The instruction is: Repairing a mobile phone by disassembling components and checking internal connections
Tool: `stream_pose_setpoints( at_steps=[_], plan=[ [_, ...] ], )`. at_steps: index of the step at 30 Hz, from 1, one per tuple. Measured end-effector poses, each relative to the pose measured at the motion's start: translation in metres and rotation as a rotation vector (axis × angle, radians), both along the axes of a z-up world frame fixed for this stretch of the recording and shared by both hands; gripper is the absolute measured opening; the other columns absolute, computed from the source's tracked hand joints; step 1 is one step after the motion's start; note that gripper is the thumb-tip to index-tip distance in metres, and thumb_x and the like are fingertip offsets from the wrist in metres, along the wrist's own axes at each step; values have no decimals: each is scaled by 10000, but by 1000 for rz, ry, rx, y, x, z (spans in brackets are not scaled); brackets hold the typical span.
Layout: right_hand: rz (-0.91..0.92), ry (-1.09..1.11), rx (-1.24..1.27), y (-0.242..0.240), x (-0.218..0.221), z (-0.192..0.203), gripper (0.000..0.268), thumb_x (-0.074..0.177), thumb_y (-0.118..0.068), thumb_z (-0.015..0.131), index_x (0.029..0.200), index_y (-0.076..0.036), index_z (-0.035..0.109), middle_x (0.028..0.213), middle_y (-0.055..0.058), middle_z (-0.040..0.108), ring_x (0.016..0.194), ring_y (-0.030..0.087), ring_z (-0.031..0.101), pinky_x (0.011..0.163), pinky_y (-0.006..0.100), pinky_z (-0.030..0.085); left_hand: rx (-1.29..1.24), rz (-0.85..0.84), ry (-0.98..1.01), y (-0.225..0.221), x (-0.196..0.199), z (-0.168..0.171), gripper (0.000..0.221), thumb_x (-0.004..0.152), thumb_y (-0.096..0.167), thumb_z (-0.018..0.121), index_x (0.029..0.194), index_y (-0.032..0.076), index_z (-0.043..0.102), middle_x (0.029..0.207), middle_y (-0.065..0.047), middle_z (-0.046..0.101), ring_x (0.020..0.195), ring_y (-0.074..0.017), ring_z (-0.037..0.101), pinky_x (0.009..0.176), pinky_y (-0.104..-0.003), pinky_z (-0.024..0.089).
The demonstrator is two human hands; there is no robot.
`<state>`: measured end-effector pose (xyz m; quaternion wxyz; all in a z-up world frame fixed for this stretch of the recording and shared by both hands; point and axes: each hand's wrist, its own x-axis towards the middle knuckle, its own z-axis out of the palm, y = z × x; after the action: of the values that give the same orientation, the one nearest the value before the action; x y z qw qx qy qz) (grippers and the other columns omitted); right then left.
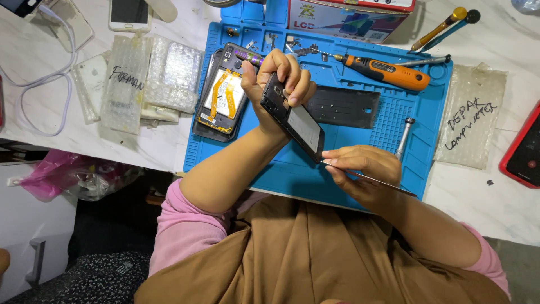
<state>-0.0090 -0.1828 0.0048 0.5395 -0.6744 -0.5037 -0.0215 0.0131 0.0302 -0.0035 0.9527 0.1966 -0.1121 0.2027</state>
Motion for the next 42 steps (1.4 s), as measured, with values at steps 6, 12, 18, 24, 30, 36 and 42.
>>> stream_pose_setpoints(
  at_steps=[6,12,18,24,30,36,42],
  plan=[
    [-8,-2,-22,-1,0,1,133,944,-24,756,1048,-49,678,1029,144,782,1011,306,809,871,380,659,19,39,12,0,1,0,517,955,583,458,754,111,393,654,-22,348,462,-113,352,499,-249,235],
    [-94,-204,-19,8,-5,-4,81,956,43,725,970,-1,659,891,144,766,957,377,810,766,387,648,122,164,5,-3,-3,7,478,980,545,464,755,127,398,649,-4,356,462,-112,365,497,-264,257],
    [-257,-692,63,26,-3,-7,114,974,113,668,904,28,639,802,168,732,825,323,816,624,364,661,225,309,28,-9,-8,12,487,964,544,572,773,133,393,657,5,363,483,-101,335,519,-254,276],
    [-299,-875,127,15,20,-21,94,964,88,666,907,62,734,882,177,753,869,395,808,658,399,647,281,420,-87,-6,-1,-4,439,1090,465,366,770,165,347,636,24,331,477,-127,415,468,-236,330],
    [-341,-917,155,13,28,-25,106,975,113,649,920,60,722,883,189,732,894,408,809,676,400,647,261,436,-91,-11,-6,1,438,1080,446,408,749,167,339,624,9,341,490,-142,414,480,-257,329],
    [-361,-910,180,11,36,-32,114,938,153,690,903,60,746,848,193,744,874,403,811,689,394,633,308,461,-85,-17,-10,8,442,1076,444,433,737,175,342,621,19,358,503,-135,432,500,-257,356],
    [-378,-941,202,16,42,-27,134,893,177,733,862,49,759,830,202,759,835,379,811,677,384,644,310,466,-82,-21,-9,4,453,1075,448,448,730,174,342,610,7,363,493,-148,433,493,-271,371]
  ],
)
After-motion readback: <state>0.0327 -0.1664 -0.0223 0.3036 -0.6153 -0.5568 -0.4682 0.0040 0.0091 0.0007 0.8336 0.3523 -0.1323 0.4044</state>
